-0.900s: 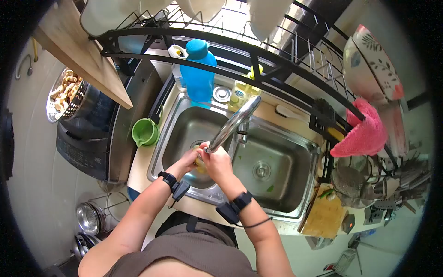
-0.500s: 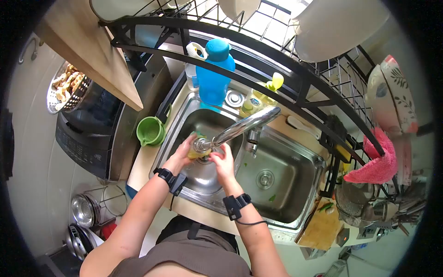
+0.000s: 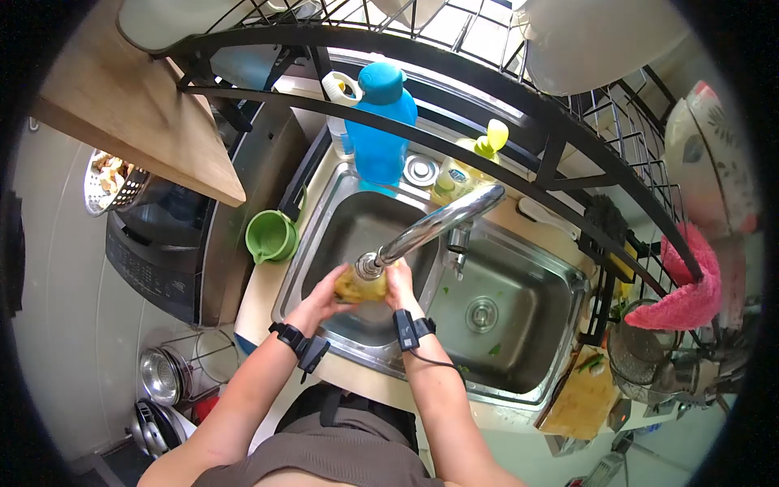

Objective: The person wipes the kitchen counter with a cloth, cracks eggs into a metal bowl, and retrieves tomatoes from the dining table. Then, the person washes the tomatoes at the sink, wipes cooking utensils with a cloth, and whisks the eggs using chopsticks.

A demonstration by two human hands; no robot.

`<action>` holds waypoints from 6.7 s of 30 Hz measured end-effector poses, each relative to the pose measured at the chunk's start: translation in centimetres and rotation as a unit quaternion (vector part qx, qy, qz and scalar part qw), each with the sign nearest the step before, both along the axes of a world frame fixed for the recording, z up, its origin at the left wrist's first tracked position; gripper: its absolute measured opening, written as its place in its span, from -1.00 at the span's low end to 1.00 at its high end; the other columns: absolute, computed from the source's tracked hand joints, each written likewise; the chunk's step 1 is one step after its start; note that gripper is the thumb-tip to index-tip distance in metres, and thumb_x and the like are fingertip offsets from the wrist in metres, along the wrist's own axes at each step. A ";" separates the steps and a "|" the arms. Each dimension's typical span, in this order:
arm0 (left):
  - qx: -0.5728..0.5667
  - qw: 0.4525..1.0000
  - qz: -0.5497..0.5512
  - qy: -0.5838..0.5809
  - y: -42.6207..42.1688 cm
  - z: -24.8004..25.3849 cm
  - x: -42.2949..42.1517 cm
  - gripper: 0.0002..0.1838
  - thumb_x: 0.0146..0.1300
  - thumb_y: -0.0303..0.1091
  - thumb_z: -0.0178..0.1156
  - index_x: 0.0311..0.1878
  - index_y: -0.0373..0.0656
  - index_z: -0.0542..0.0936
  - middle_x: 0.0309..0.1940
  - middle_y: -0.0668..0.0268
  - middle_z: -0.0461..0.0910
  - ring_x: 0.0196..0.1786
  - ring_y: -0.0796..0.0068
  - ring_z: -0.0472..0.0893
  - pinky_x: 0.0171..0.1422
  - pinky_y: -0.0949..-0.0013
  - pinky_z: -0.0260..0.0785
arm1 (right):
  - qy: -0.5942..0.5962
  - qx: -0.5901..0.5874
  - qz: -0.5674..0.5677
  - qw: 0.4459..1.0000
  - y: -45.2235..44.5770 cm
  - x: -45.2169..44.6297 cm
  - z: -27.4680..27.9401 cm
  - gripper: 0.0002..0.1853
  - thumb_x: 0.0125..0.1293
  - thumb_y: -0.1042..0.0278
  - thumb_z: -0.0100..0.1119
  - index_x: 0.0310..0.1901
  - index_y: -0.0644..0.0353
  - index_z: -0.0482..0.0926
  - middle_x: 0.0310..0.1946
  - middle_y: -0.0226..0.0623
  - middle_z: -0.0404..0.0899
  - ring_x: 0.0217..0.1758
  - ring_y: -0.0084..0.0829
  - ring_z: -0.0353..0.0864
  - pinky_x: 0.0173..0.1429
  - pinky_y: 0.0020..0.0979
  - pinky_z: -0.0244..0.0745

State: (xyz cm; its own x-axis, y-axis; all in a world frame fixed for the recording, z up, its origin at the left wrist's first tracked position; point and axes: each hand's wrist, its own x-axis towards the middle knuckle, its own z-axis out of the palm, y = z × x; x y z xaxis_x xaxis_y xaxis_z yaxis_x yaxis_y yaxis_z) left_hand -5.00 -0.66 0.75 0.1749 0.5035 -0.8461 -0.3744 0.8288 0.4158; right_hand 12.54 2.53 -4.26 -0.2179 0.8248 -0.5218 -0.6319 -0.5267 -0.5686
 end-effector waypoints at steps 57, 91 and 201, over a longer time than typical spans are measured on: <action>-0.031 0.916 0.164 -0.364 3.3 -5.4 6.6 -0.62 0.34 -0.14 0.06 0.07 -0.20 0.51 -0.04 0.12 0.60 0.01 0.13 0.59 0.15 -0.02 0.51 | -0.501 0.236 0.053 0.831 -3.7 6.7 8.4 -0.76 0.36 0.34 0.22 0.01 0.21 0.59 -0.19 -0.25 0.62 -0.23 -0.47 0.64 -0.13 -0.49 0.53; 0.040 0.925 0.012 -0.378 -7.7 2.7 1.1 -0.69 0.24 -0.38 0.26 0.01 -0.22 0.44 -0.29 0.33 0.45 -0.36 0.61 0.43 -0.50 0.62 0.26 | -0.216 0.153 0.371 0.890 -1.9 -3.0 10.5 -0.76 0.19 0.38 0.34 -0.21 0.21 0.47 -0.39 -0.32 0.58 -0.35 -0.47 0.58 -0.29 -0.44 0.51; 0.113 0.573 -0.762 -0.280 -68.4 13.2 86.6 -0.61 0.21 -0.49 0.34 0.11 -0.25 0.51 -0.07 0.29 0.62 -0.06 0.42 0.63 0.01 0.32 0.50 | -0.395 -0.097 -0.504 0.762 -91.1 62.9 17.6 -0.25 0.26 -0.09 0.32 0.31 0.28 0.34 0.07 -0.10 0.57 0.09 -0.32 0.55 0.16 -0.35 0.44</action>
State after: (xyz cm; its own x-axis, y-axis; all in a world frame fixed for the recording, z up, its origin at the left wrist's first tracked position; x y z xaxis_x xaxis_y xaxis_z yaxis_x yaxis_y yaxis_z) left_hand 81.58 -69.05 13.90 0.7695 -0.5096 -0.3849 0.5845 0.3192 0.7460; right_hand 75.43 -88.53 13.32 0.9202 0.2572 -0.2950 -0.2717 -0.1227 -0.9545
